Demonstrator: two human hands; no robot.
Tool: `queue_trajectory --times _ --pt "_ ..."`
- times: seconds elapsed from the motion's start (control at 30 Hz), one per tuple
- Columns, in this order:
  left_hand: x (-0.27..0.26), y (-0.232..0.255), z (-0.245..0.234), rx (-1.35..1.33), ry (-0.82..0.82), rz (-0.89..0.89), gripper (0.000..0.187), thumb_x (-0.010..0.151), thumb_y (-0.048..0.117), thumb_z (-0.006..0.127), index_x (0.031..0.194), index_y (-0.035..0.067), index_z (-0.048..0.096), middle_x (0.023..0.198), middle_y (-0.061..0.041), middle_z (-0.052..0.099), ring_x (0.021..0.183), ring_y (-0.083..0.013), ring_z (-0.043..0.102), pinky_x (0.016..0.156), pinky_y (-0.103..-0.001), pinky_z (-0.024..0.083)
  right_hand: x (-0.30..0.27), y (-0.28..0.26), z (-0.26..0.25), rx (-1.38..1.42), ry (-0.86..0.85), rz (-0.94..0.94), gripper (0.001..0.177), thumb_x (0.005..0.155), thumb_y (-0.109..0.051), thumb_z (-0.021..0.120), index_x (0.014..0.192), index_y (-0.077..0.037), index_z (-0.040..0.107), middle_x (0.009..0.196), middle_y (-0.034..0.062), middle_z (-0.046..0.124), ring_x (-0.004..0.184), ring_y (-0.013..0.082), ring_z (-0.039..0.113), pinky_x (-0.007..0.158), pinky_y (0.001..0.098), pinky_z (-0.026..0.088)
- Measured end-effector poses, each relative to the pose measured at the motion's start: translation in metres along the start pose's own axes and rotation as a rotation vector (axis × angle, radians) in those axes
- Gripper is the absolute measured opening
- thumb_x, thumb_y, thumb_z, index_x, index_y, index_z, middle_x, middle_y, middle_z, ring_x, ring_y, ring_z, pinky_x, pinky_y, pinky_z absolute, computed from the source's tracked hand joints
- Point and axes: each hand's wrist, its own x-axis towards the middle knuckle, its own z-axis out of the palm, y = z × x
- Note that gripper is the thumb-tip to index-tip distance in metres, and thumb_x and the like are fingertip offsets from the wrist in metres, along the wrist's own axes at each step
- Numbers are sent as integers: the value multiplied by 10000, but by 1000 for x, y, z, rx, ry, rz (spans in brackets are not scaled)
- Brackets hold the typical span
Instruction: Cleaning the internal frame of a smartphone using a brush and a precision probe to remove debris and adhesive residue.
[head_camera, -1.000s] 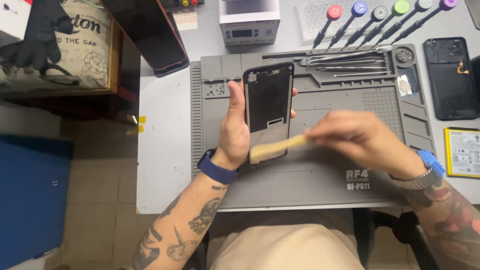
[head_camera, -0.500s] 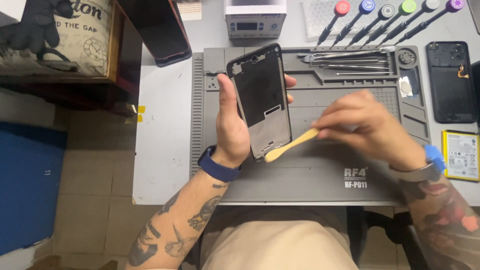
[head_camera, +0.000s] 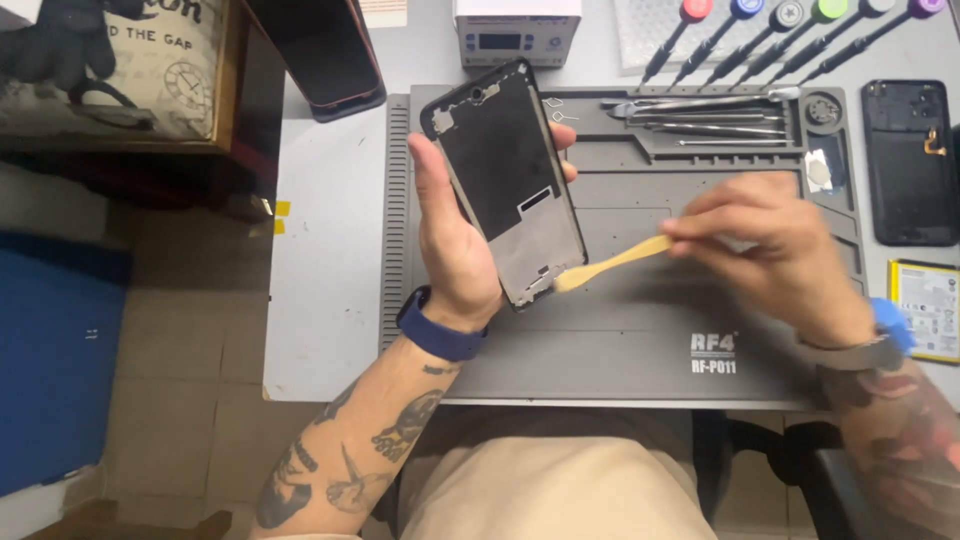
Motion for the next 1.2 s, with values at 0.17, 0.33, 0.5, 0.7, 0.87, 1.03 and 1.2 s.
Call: queue_trajectory --times 0.17,0.33,0.5,0.7,0.87,1.03,1.2 --pt "-3 -3 4 28 4 -39 764 1028 663 302 1142 30 714 1082 -148 747 906 -229 735 838 -369 592 6 -15 14 59 -8 -50 188 855 -154 816 1039 -137 780 967 6 728 862 157 653 932 345 388" --pt "-4 7 4 47 37 7 772 1031 653 285 1110 22 722 1068 -143 747 904 -222 731 838 -357 584 4 0 4 -47 12 -5 194 891 -121 820 1078 -117 766 1001 9 721 913 165 648 980 360 373" --pt "-7 4 10 104 -6 18 777 1035 653 273 1101 26 726 1077 -138 751 914 -219 734 880 -364 599 12 -10 8 85 -29 -99 146 858 -134 797 1000 -111 772 944 49 713 825 177 641 801 336 499" --pt "-2 0 8 56 20 -28 784 1033 658 282 1116 12 719 1085 -144 749 897 -218 727 837 -356 583 9 -19 18 18 -15 -86 189 865 -216 813 1048 -182 782 978 -28 712 896 143 630 959 356 320" --pt "-4 4 -5 23 2 67 731 1055 631 330 1178 13 702 1079 -159 756 900 -238 743 847 -369 616 3 2 2 -6 9 -44 160 894 -86 822 1042 -81 763 998 68 718 917 211 663 954 367 446" --pt "-2 3 -2 -23 -25 -3 772 1058 653 316 1159 3 720 1082 -135 756 906 -223 730 866 -359 596 8 -20 17 42 -21 -87 193 845 -155 830 1026 -145 764 959 -4 722 866 142 641 964 359 360" --pt "-3 16 -17 -105 -1 57 741 1068 626 297 1150 16 710 1073 -171 743 895 -269 725 841 -401 570 -17 14 -14 -136 123 94 214 958 10 886 1146 3 783 1084 143 731 977 222 647 1014 342 435"
